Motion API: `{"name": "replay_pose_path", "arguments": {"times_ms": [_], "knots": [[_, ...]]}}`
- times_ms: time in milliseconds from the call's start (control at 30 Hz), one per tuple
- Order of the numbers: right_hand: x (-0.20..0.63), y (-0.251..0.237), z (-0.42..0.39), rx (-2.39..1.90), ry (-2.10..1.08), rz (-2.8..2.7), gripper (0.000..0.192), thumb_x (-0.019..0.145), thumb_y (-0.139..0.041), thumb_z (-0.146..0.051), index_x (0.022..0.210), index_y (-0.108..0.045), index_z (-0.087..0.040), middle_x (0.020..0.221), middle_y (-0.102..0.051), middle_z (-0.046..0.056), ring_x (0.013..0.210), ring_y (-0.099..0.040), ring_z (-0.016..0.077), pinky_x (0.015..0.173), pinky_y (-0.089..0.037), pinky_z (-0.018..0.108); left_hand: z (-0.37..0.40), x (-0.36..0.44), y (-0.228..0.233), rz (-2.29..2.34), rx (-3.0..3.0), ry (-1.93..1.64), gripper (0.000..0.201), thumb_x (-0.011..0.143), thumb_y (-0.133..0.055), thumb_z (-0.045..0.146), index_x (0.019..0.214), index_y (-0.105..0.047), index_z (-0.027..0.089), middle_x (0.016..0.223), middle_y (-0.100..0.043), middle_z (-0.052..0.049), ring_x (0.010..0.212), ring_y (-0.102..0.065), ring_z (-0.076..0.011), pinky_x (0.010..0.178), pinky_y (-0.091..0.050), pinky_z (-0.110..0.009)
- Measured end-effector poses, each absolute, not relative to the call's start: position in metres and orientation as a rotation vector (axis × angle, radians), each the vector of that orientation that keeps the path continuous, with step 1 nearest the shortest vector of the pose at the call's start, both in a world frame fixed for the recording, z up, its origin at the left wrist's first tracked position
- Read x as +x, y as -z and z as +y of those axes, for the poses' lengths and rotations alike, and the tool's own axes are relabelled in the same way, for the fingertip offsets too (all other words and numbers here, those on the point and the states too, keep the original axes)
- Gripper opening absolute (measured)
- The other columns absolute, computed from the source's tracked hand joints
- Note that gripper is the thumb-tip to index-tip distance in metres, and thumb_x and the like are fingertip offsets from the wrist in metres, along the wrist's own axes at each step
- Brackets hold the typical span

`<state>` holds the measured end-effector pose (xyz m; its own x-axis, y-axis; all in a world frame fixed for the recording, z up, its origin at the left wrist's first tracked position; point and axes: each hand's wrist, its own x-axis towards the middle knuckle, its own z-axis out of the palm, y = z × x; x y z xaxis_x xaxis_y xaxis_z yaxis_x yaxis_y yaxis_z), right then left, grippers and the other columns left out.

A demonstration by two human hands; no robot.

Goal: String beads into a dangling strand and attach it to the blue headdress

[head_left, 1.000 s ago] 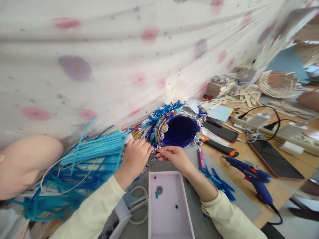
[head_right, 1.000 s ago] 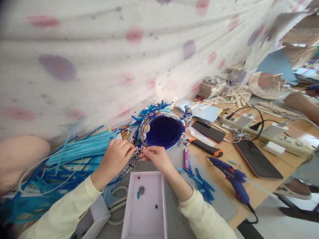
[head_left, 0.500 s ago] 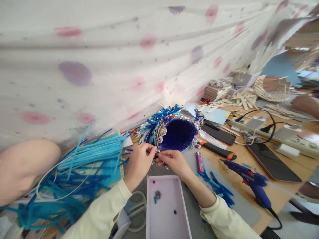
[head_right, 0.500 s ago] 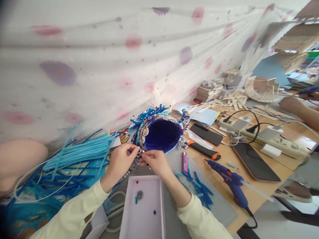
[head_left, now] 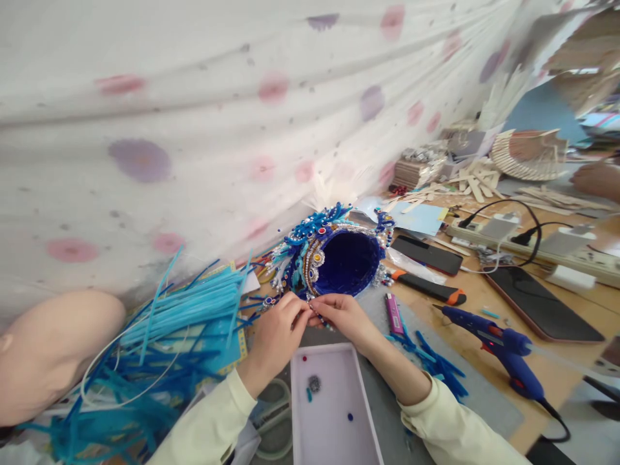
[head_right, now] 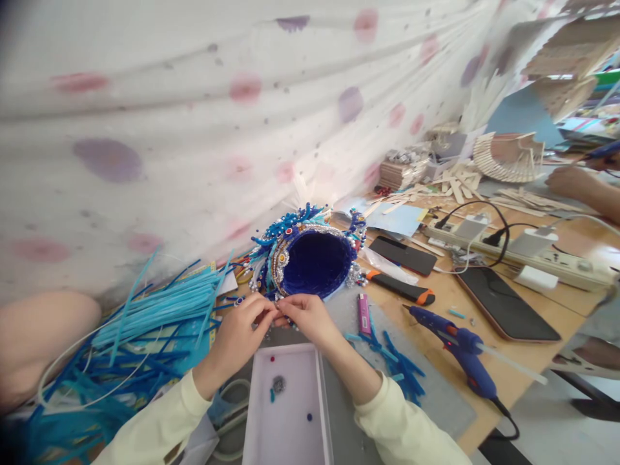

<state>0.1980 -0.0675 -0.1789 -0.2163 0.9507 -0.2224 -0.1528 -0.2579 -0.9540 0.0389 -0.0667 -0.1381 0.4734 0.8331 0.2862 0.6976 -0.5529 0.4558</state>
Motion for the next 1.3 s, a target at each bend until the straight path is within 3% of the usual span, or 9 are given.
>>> {"name": "replay_pose_path", "arguments": {"times_ms": [167,400,633,767,933,1100,1300], "knots": [[0.198,0.175,-0.069,-1.194,-1.612,-1.08,0.016,0.094,-0.062,-0.026,0.087,-0.065,-0.012,0.077,-0.066,-0.001,0.069,-0.065,0.0125,0.063,-0.055,0.028,-0.07,0.034,0.144,1.353,2.587,-0.641,0.015,0.094,-0.055,0.021,0.089,-0.069,0.021,0.089,-0.066,-0.001,0.079,-0.064,-0.015,0.065,-0.043,-0.025],[0.201,0.167,-0.073,-1.219,-1.699,-0.949,0.016,0.096,-0.06,-0.027,0.09,-0.065,-0.012,0.081,-0.067,0.0,0.068,-0.065,0.0118,0.057,-0.054,0.024,-0.069,0.034,0.148,1.32,2.858,-0.548,0.025,0.097,-0.05,0.022,0.084,-0.071,0.02,0.077,-0.065,-0.002,0.069,-0.063,-0.0156,0.056,-0.037,-0.028],[0.204,0.159,-0.074,-1.22,-1.763,-0.886,0.013,0.095,-0.06,-0.024,0.093,-0.066,-0.012,0.086,-0.069,0.001,0.074,-0.067,0.0131,0.065,-0.056,0.028,-0.066,0.029,0.15,1.245,3.066,-0.472,0.025,0.096,-0.05,0.021,0.083,-0.07,0.02,0.073,-0.065,-0.003,0.067,-0.061,-0.0187,0.056,-0.034,-0.03],[0.205,0.164,-0.072,-1.237,-1.753,-0.938,0.017,0.096,-0.06,-0.028,0.092,-0.066,-0.012,0.08,-0.068,0.0,0.068,-0.065,0.0122,0.063,-0.055,0.028,-0.065,0.029,0.152,1.18,3.112,-0.438,0.026,0.096,-0.049,0.019,0.08,-0.069,0.019,0.07,-0.065,-0.003,0.065,-0.059,-0.019,0.057,-0.034,-0.031],[0.205,0.18,-0.068,-1.199,-1.649,-1.041,0.015,0.093,-0.064,-0.027,0.09,-0.066,-0.013,0.076,-0.066,-0.002,0.066,-0.064,0.0123,0.065,-0.055,0.029,-0.062,0.032,0.154,1.194,3.03,-0.412,0.032,0.097,-0.045,0.02,0.078,-0.07,0.019,0.067,-0.065,-0.005,0.062,-0.058,-0.018,0.056,-0.033,-0.031],[0.207,0.191,-0.064,-1.185,-1.566,-1.12,0.015,0.092,-0.065,-0.028,0.091,-0.065,-0.013,0.083,-0.067,0.0,0.073,-0.065,0.014,0.07,-0.056,0.032,-0.067,0.037,0.143,1.291,2.771,-0.386,0.022,0.09,-0.051,0.02,0.086,-0.073,0.021,0.074,-0.068,-0.004,0.065,-0.06,-0.0165,0.057,-0.034,-0.028],[0.206,0.197,-0.061,-1.235,-1.531,-1.21,0.019,0.094,-0.063,-0.032,0.094,-0.065,-0.013,0.087,-0.068,0.001,0.074,-0.066,0.0143,0.069,-0.057,0.032,-0.073,0.049,0.126,1.435,2.347,-0.395,0.028,0.088,-0.049,0.023,0.077,-0.074,0.019,0.064,-0.068,-0.001,0.059,-0.057,-0.0149,0.056,-0.036,-0.025]]}}
